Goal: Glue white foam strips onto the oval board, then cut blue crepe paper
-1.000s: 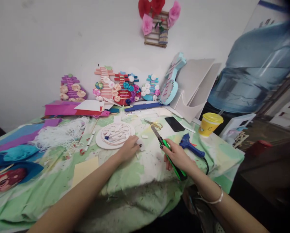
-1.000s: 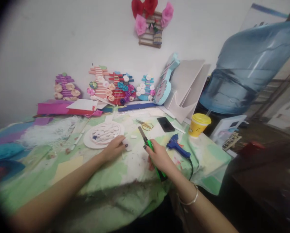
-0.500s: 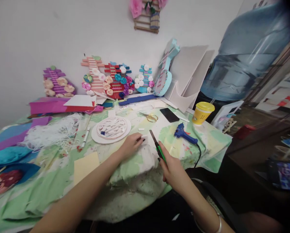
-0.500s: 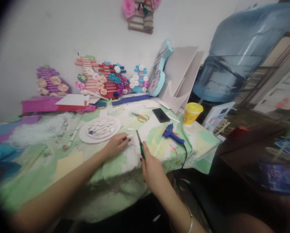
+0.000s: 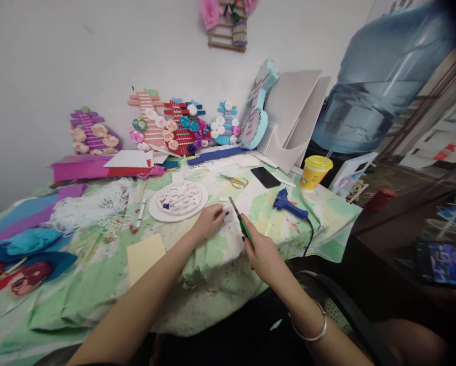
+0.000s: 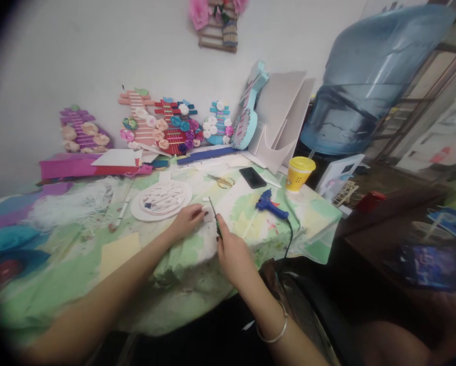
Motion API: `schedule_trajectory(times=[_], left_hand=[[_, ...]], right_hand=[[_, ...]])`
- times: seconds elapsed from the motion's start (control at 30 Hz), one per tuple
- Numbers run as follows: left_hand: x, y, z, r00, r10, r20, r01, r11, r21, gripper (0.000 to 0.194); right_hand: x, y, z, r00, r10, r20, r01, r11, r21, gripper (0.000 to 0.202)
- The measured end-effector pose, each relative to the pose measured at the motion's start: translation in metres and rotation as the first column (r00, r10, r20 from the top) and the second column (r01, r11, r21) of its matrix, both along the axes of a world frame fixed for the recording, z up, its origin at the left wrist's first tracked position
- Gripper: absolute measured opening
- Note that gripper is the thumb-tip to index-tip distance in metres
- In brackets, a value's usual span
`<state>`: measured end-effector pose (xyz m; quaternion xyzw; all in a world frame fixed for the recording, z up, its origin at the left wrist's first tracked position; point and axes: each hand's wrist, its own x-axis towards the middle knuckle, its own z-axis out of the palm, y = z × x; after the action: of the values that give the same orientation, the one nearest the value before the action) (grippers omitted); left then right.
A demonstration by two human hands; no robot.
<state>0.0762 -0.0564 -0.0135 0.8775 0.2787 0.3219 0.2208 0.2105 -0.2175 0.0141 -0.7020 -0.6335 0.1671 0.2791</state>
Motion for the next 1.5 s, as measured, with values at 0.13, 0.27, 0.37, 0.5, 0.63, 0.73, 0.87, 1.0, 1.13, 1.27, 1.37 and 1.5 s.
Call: schedule_trajectory(times=[0.13, 0.27, 0.37, 0.5, 0.63, 0.73, 0.87, 1.0, 1.13, 1.27, 1.37, 1.5], left_hand=[[0.0, -0.001, 0.001, 1.0, -0.011, 0.005, 0.011, 1.0, 0.009, 0.024], [0.0, -0.003, 0.004, 0.999, -0.032, 0.011, 0.032, 0.999, 0.007, 0.02], [0.0, -0.003, 0.004, 0.999, -0.045, 0.011, 0.045, 0.999, 0.001, 0.021], [0.0, -0.003, 0.003, 0.999, -0.052, 0.01, 0.052, 0.999, -0.011, 0.02], [0.0, -0.002, 0.003, 0.999, -0.043, 0.009, 0.043, 0.999, -0.024, 0.019], [0.0, -0.002, 0.003, 0.999, -0.031, 0.011, 0.032, 0.999, -0.037, 0.021], [-0.001, -0.001, 0.004, 0.999, -0.035, 0.015, 0.035, 0.998, -0.05, 0.021], [-0.001, 0.0, 0.003, 0.998, -0.06, 0.013, 0.061, 0.997, -0.055, 0.02], [-0.002, 0.0, 0.003, 0.997, -0.081, 0.008, 0.082, 0.995, -0.057, 0.018], [-0.003, 0.0, 0.004, 0.996, -0.089, 0.003, 0.089, 0.995, -0.054, 0.017], [-0.003, -0.001, 0.004, 0.996, -0.085, -0.001, 0.085, 0.995, -0.053, 0.016], [-0.002, -0.001, 0.004, 0.997, -0.075, -0.005, 0.074, 0.996, -0.052, 0.017]], right_hand=[[-0.002, 0.001, -0.003, 1.0, -0.012, 0.029, 0.012, 1.0, 0.015, 0.057], [-0.003, 0.002, -0.003, 1.0, -0.006, 0.012, 0.006, 1.0, -0.012, 0.057], [-0.005, 0.002, -0.003, 1.0, -0.004, 0.021, 0.004, 1.0, -0.003, 0.057], [-0.007, 0.005, -0.003, 0.999, 0.001, 0.04, -0.001, 1.0, 0.0, 0.057], [-0.008, 0.008, -0.005, 0.996, 0.008, 0.087, -0.009, 1.0, 0.01, 0.057], [-0.008, 0.007, -0.008, 0.991, 0.005, 0.133, -0.003, 1.0, -0.014, 0.057], [-0.007, 0.005, -0.012, 0.987, -0.008, 0.159, 0.014, 0.999, -0.042, 0.057], [-0.006, 0.005, -0.012, 0.99, 0.009, 0.141, -0.006, 1.0, -0.023, 0.057], [-0.005, 0.008, -0.01, 0.99, 0.025, 0.139, -0.025, 1.0, -0.006, 0.056], [-0.003, 0.012, -0.009, 0.987, 0.038, 0.154, -0.038, 0.999, 0.001, 0.058], [-0.003, 0.013, -0.01, 0.984, 0.036, 0.174, -0.035, 0.999, -0.004, 0.057], [-0.005, 0.012, -0.01, 0.978, 0.023, 0.206, -0.015, 0.999, -0.04, 0.057]])
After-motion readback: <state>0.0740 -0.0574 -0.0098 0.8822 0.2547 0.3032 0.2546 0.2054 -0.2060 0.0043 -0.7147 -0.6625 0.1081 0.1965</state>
